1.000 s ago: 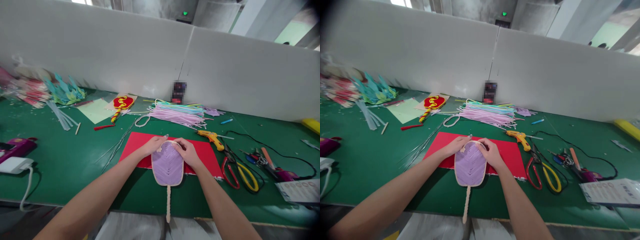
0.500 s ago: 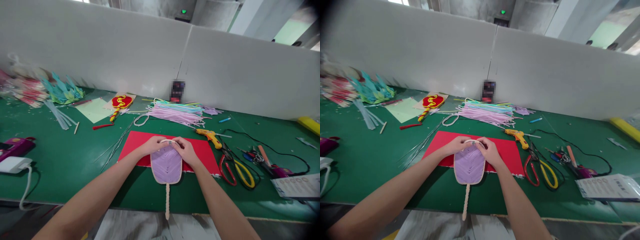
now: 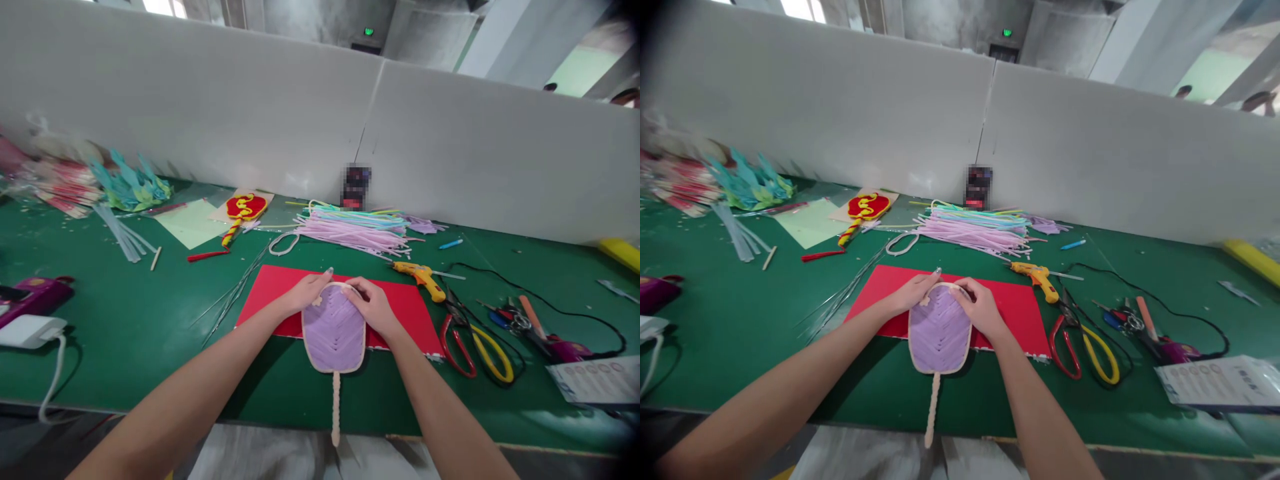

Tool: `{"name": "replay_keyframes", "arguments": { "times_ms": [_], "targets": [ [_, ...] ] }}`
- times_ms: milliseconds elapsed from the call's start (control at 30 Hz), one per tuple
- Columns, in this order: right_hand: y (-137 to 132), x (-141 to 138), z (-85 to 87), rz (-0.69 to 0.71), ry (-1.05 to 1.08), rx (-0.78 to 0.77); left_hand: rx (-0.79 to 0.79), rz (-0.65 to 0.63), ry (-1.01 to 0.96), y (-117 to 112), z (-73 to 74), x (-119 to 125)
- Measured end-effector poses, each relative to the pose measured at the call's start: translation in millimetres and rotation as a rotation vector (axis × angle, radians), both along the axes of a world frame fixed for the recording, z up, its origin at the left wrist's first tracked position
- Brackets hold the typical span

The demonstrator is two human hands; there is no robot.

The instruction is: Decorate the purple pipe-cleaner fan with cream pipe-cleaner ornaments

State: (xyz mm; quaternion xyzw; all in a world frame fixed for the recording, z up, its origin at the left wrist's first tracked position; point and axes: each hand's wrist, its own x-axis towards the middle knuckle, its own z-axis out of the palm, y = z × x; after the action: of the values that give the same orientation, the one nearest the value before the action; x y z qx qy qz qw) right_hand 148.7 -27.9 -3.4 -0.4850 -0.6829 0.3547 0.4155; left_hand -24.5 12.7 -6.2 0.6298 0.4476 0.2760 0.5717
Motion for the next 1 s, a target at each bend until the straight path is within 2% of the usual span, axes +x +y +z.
{"name": "replay_keyframes", "arguments": {
  "times_ms": [133, 400, 600, 833, 1000],
  "targets": [
    [0, 0, 0.9, -0.002, 0.000, -0.001, 0.005, -0.015, 0.004, 1, -3.2, -1],
    [0, 1, -0.9, 0.016, 0.000, -0.034, 0.136, -0.006, 0.049, 6, -9.2, 0],
    [-2, 1, -0.5, 0.022, -0.004, -0.017, 0.081, -0.072, -0.042, 5, -2.6, 0],
    [-2, 2, -1.2, -0.037, -0.017, 0.015, -0.157, 0.013, -0.131, 1, 5.5, -1],
    [-1, 3, -4.0, -0.036, -0.018, 0.010, -0.071, 0.022, -0.068, 2, 1.9, 0]
  ]
}}
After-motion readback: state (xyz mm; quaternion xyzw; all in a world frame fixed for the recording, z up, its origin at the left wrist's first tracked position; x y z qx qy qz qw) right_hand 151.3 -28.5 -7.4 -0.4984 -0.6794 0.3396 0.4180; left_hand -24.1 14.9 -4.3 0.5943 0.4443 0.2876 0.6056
